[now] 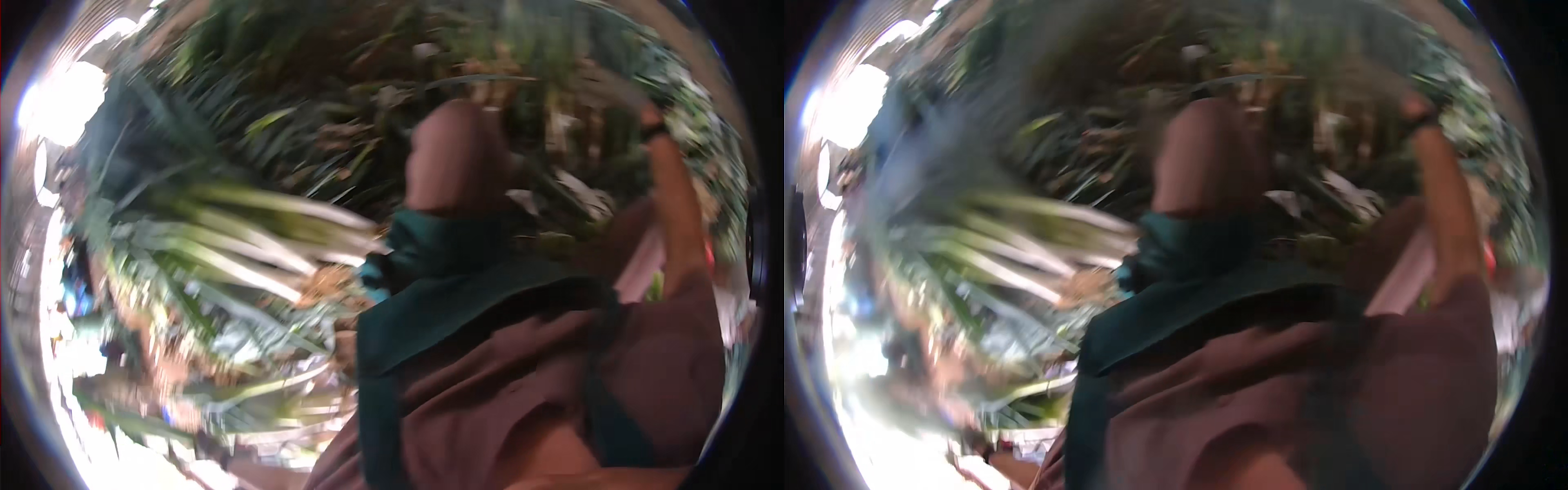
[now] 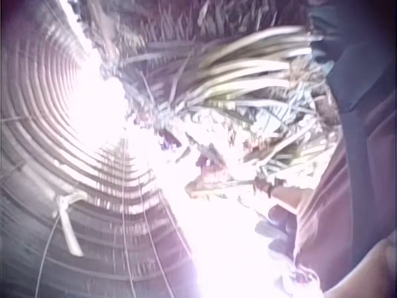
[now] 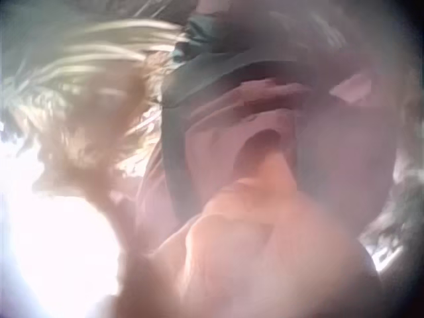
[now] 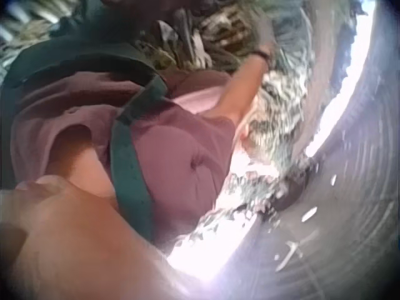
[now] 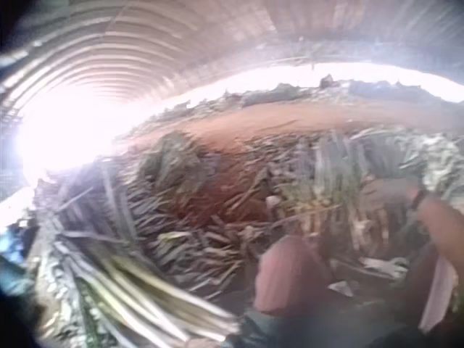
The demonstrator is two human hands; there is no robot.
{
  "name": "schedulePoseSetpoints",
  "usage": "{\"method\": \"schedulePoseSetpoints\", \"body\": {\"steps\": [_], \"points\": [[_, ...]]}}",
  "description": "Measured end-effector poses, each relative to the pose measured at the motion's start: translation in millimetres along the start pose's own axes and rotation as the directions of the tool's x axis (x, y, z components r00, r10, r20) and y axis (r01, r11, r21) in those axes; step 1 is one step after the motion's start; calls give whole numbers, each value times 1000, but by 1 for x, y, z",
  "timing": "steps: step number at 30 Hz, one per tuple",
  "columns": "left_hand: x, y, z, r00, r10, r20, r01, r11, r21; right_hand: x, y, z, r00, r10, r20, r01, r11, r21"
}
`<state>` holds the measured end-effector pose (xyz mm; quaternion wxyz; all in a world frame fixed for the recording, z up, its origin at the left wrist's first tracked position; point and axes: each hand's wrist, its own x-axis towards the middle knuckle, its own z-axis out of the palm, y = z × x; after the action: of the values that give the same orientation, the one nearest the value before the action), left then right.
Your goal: Peeling and trimming leeks and organizing them into bundles
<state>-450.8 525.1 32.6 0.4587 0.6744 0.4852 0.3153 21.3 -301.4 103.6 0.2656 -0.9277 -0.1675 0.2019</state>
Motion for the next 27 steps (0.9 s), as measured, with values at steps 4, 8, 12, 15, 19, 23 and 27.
{"method": "schedulePoseSetpoints", "body": {"steps": [4, 8, 12, 15, 19, 23, 27], "points": [[11, -19, 37, 996, 87, -22, -82, 984, 161, 20, -43, 14, 983, -184, -5, 170, 917, -362], [0, 28, 101, 947, 319, -46, -304, 930, 208, -10, -45, 18, 996, 43, -73, -53, 988, -142], [-22, 88, 168, 879, 465, 105, -456, 885, -94, -43, -22, 21, 977, 214, -17, -214, 977, -6], [-45, 141, 210, 792, 477, 382, -246, 821, -515, -51, -5, 31, 964, 263, -37, -260, 964, 52], [-136, 234, 340, 424, 525, 738, 301, 686, -662, -58, 24, 56, 968, 241, -74, -240, 971, 22], [-217, 312, 456, 143, 607, 782, 602, 574, -555, -40, 48, 101, 973, 228, 33, -229, 945, 236], [-265, 314, 539, 165, 462, 871, 686, 581, -438, -7, 48, 143, 963, 253, 90, -267, 930, 252]]}}
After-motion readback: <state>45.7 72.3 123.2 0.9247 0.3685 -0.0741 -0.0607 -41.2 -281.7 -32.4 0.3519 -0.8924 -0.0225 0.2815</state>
